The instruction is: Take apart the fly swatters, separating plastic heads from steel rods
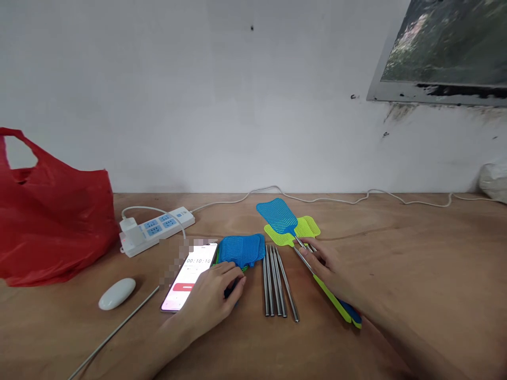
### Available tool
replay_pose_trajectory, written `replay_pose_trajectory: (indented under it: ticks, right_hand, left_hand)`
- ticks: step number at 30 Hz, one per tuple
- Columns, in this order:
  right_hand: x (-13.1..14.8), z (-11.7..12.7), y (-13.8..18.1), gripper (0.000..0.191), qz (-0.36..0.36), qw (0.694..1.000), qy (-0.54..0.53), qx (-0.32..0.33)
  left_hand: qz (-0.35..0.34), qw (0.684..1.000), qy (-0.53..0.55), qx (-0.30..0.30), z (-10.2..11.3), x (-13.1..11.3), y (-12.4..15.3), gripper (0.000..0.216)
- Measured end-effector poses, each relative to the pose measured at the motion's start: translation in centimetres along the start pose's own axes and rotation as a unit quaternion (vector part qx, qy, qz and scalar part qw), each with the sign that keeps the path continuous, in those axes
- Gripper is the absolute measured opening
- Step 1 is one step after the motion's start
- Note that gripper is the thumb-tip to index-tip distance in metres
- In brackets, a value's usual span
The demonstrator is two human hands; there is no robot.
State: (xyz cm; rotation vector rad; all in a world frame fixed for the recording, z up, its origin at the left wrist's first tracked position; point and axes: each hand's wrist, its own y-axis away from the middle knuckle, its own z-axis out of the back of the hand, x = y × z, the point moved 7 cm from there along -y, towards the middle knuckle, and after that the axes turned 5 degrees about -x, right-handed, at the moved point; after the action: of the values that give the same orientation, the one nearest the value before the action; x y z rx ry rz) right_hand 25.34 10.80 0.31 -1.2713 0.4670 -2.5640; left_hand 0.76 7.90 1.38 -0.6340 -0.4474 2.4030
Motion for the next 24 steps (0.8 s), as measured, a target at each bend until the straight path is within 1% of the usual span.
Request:
replay_pose_trajectory:
  ticks: [3, 6, 8, 9, 13, 17, 21, 24]
  right_hand:
    - [1.2, 0.7, 0.1, 0.033, 0.027, 1.000, 0.009, 0.001]
    - [2.1, 2.1, 0.0, 0.031, 0.063, 0.996, 0.051, -0.046]
    - [2.2, 2.8, 0.0, 0.032, 0.068, 0.989, 0.101, -0.082]
    - [2.2, 2.9, 0.0, 0.032, 0.068, 0.986, 0.126, -0.087]
    - [2.8, 1.8, 0.3, 0.030, 0.105, 0.975, 0.187, -0.052]
    - [3.8, 0.6, 0.9, 0.025, 0.152, 0.961, 0.230, -0.022]
    - [4.1, 0.1, 1.2, 0.026, 0.182, 0.953, 0.241, -0.015]
    - [3.9, -0.5, 1.4, 0.025, 0.197, 0.946, 0.258, 0.010]
  left_hand:
    - [0.033, 0.999, -0.004, -0.033, 0.5, 0.7, 0.0, 0.029]
    - [0.047, 0.998, -0.010, -0.051, 0.8, 1.1, 0.0, 0.027]
    - [0.050, 0.997, -0.012, -0.053, 0.8, 1.1, 0.1, 0.027]
    - [0.052, 0.997, -0.012, -0.053, 0.8, 1.1, 0.1, 0.027]
    - [0.065, 0.996, 0.000, -0.056, 0.7, 1.2, 0.2, 0.026]
    - [0.098, 0.991, 0.044, -0.075, 1.0, 1.6, 0.2, 0.023]
    - [0.102, 0.988, 0.070, -0.089, 1.6, 1.4, 0.1, 0.028]
    - [0.103, 0.985, 0.098, -0.097, 1.9, 1.2, 0.1, 0.033]
